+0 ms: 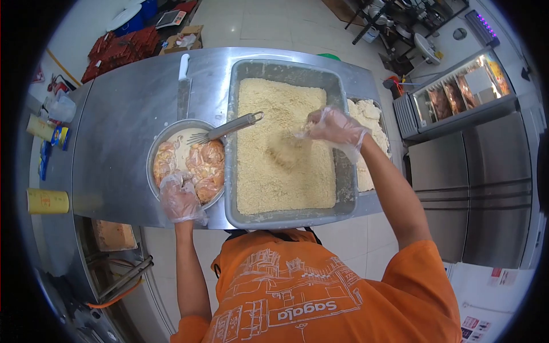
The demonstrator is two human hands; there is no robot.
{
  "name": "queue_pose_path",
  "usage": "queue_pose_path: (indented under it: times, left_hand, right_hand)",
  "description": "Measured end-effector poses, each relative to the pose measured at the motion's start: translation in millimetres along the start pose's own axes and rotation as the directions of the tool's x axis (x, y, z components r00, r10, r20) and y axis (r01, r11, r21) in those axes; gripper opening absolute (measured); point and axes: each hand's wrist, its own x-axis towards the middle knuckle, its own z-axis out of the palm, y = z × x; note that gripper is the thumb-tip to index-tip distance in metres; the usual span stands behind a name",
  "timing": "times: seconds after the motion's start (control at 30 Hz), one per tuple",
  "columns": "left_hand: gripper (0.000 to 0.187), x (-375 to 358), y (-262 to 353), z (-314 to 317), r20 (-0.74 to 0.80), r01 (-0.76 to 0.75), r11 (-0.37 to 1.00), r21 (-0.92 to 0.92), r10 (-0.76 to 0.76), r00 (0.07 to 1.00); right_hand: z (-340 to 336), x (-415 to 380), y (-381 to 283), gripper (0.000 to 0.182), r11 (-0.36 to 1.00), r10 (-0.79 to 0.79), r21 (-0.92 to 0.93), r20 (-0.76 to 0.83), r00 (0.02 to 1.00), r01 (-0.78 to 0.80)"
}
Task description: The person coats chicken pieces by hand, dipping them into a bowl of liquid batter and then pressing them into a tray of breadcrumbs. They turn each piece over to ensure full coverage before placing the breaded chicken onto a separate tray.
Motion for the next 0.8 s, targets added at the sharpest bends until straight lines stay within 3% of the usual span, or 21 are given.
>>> queue_pose_path:
  times: [0.07,0.2,0.33,0.37,0.47,0.5,0.63,0.8]
  left_hand:
    - [0.025,0,0,-1,0.02,0.016,1.0,0.023,-0.017,1.0]
    - [0.02,1,8,-5,0.013,0.026,0.999,0.035,-0.026,1.0]
    - [0.016,4,13,-8,0.02,-0.025,0.999,0.039,0.024,1.0]
    - [0.016,5,13,-9,0.026,-0.032,0.999,0.005,0.031,0.999]
    - [0.016,3,8,-5,0.04,-0.021,1.0,0.002,0.021,0.999]
    - [0.016,4,7,-5,0.053,-0.01,1.0,-0.006,0.01,0.999]
    - [0.017,2,1,3,0.029,0.032,0.999,0.003,-0.032,0.999]
    - [0.018,4,-20,10,0.061,0.051,0.999,0.018,-0.052,0.997]
  right_hand:
    - [-18,-7,-7,0.055,0.999,-0.007,-0.047,0.012,1.0,0.007]
    - [-55,-34,-4,0.034,0.996,-0.022,0.08,-0.112,0.993,0.031]
    - [-91,-64,30,0.035,0.989,0.016,0.146,-0.32,0.947,0.032]
    - [-98,-70,45,0.037,0.946,-0.028,0.298,-0.316,0.948,0.127]
    - [-119,-92,90,0.039,0.98,0.034,0.193,-0.445,0.895,0.058]
    - [-132,-109,81,0.043,0.989,0.085,0.145,-0.396,0.914,-0.029]
    - [-129,-137,139,0.045,0.963,0.189,0.266,-0.538,0.821,-0.047]
    - [-103,-145,187,0.039,0.947,0.31,0.243,-0.537,0.784,-0.208]
